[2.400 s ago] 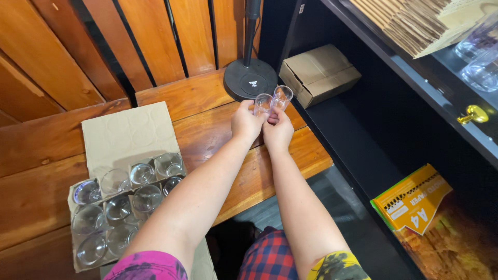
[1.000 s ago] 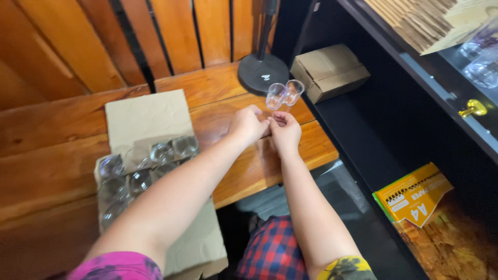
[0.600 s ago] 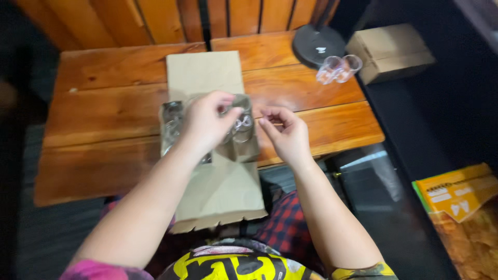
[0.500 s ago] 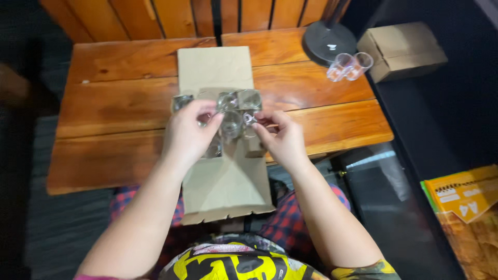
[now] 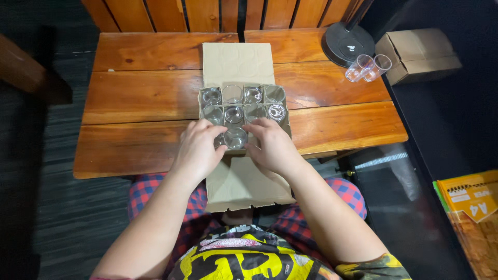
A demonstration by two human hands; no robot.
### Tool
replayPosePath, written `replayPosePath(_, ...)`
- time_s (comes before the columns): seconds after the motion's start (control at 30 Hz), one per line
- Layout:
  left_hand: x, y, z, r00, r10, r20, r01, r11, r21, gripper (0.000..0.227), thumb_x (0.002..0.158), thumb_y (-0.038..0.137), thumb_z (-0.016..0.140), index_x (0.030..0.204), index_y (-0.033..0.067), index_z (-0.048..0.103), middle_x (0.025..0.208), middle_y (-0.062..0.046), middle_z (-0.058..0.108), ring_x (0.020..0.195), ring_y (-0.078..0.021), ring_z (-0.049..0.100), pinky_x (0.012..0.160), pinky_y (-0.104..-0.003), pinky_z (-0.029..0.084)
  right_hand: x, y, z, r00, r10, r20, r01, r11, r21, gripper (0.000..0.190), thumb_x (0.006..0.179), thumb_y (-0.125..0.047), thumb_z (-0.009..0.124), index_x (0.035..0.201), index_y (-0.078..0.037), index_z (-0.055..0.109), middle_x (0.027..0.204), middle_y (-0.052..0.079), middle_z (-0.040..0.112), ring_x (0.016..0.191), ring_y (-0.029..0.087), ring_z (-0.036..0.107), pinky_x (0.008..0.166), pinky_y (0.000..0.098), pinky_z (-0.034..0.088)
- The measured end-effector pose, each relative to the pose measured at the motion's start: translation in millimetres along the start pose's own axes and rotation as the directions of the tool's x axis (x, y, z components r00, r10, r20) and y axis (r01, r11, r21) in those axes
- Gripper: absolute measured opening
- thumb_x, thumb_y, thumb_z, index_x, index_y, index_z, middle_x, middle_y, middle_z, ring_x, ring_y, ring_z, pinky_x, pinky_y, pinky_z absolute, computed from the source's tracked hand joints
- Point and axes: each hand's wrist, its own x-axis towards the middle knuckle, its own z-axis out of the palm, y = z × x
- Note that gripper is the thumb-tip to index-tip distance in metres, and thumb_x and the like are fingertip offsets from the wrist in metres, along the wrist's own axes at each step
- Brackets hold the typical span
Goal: The person picks up small clear glasses from a wooden chair and places them onto a shelf. Later, they open a cardboard box containing more glasses, remove them one by one, and place them on the chair.
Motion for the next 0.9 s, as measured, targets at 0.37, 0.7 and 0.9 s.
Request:
replayPosePath(0.37,2,5,6,1.000,-0.023,0.022,0.021,0.998,0.063,0.039,0.088,0.028,0.076,0.127,0.0199,0.073,0.115,-0.003,0.062,0.120,-0.0269,0.055,0.101,-0.048,0.047,14,-7,-2,0.990,0.065,0.125,-0.056,0.995,-0.077,0.050,0.079,-0.017,0.082,0.126,-0.007,0.071,0.119,0.013,0.069,0.113,0.030,0.068,0.088,0.0426,0.061)
replayPosePath(0.7,17,6,5,0.996,-0.047,0.070,0.040,0.994,0.103,0.053,0.082,0.030,0.082,0.132,0.0181,0.070,0.120,-0.005,0.060,0.126,-0.0281,0.052,0.105,-0.050,0.045,28,-22,-18,0.967,0.155,0.200,-0.134,0.984,-0.117,0.059,0.071,-0.025,0.089,0.125,-0.008,0.071,0.115,0.010,0.068,0.108,0.033,0.070,0.088,0.0482,0.061)
replayPosePath(0.9,33,6,10,0.992,-0.078,0.099,0.071,0.995,0.068,0.055,0.075,0.025,0.086,0.127,0.0164,0.072,0.119,-0.005,0.060,0.125,-0.0279,0.052,0.106,-0.049,0.044,38,-10,-5,0.978,0.119,0.171,-0.096,0.985,-0.140,0.061,0.062,-0.031,0.093,0.116,-0.008,0.075,0.108,0.010,0.065,0.103,0.034,0.071,0.087,0.0505,0.061)
